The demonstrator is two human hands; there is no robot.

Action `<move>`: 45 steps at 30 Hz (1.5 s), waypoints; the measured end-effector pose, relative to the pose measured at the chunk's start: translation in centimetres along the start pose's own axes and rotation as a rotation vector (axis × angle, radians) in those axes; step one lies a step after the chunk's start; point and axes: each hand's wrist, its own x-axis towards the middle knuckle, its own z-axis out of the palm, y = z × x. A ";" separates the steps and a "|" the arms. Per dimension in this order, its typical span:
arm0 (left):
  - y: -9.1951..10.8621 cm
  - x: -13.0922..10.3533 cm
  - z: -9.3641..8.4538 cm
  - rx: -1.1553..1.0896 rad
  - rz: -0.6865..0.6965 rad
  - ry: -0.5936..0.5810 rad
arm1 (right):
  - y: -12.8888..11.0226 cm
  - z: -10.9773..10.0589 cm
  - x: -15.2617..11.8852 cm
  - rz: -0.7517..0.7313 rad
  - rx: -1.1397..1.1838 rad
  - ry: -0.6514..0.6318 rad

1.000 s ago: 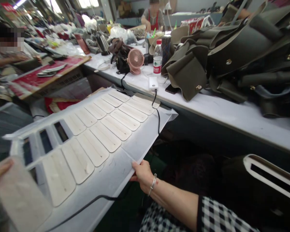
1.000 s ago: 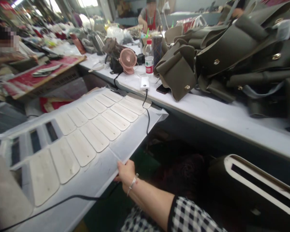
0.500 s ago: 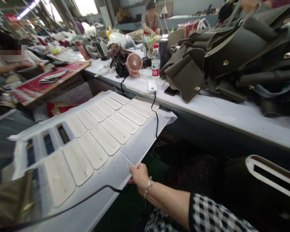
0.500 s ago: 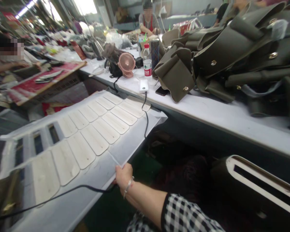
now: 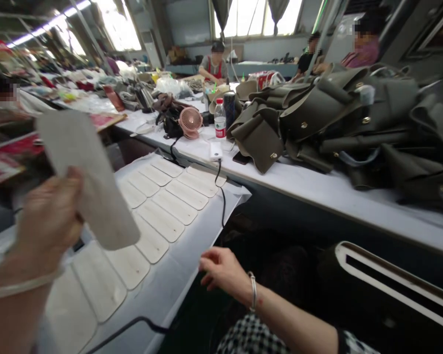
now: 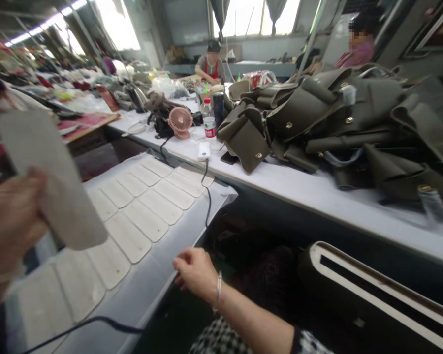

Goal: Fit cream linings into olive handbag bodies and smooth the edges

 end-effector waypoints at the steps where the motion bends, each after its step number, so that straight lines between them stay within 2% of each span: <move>1: 0.7 -0.5 2.8 -0.108 -0.007 -0.091 | -1.9 -1.7 -1.1 -0.123 0.014 0.080; 3: 2.6 -2.4 9.2 -0.274 0.021 -0.390 | -5.6 -5.3 -3.8 -0.445 0.030 0.243; 4: 3.8 -3.9 12.4 -0.279 0.072 -0.534 | -7.2 -7.1 -5.2 -0.580 0.019 0.320; 6: 6.4 -7.5 18.4 -0.300 0.190 -0.768 | -9.5 -10.2 -8.3 -0.741 -0.013 0.431; 8: 8.9 -11.5 23.0 -0.446 0.227 -0.973 | -10.5 -12.9 -11.4 -0.777 -0.059 0.549; 11: 12.1 -16.6 27.2 -0.633 0.120 -1.253 | -9.9 -16.4 -15.5 -0.747 -0.175 0.779; 15: 14.8 -21.4 30.6 -0.769 -0.048 -1.451 | -7.6 -20.6 -19.8 -0.639 -0.452 1.057; 18: 15.7 -24.4 32.8 -0.796 -0.062 -1.500 | -6.3 -23.0 -22.4 -0.547 -0.815 1.288; 21: 16.2 -27.1 34.5 -0.775 0.064 -1.451 | -5.9 -24.9 -24.5 -0.453 -1.112 1.394; 24: 17.1 -28.9 35.3 -0.700 0.262 -1.403 | -5.9 -26.6 -26.0 -0.445 -1.158 1.330; 27: 18.0 -29.4 35.2 -0.675 0.409 -1.511 | -6.0 -28.6 -27.2 -0.550 -1.051 1.206; 28: 18.1 -29.3 35.0 -0.689 0.410 -1.575 | -6.0 -29.2 -27.6 -0.570 -1.011 1.189; 30: 17.7 -28.8 34.3 -0.716 0.314 -1.709 | -5.8 -30.5 -28.5 -0.576 -0.928 1.198; 32: 16.3 -27.8 33.4 -0.706 0.172 -1.774 | -5.4 -31.6 -29.7 -0.554 -0.850 1.226; 33: 15.2 -27.2 32.9 -0.688 0.101 -1.757 | -5.1 -32.0 -30.4 -0.553 -0.817 1.240; 35: 12.6 -26.2 32.3 -0.683 -0.029 -1.608 | -4.4 -32.7 -31.5 -0.577 -0.755 1.261; 36: 11.2 -25.9 32.3 -0.696 -0.117 -1.490 | -4.1 -32.9 -31.8 -0.597 -0.729 1.262; 38: 8.2 -25.5 32.8 -0.683 -0.280 -1.263 | -3.3 -33.1 -31.9 -0.627 -0.702 1.248; 40: 5.4 -25.7 33.9 -0.614 -0.365 -1.123 | -2.7 -33.0 -31.3 -0.618 -0.724 1.230; 42: 3.0 -26.5 35.1 -0.524 -0.399 -1.094 | -2.3 -32.8 -30.3 -0.599 -0.792 1.209; 45: 0.6 -28.1 36.2 -0.437 -0.467 -1.165 | -2.0 -32.6 -29.3 -0.591 -0.909 1.178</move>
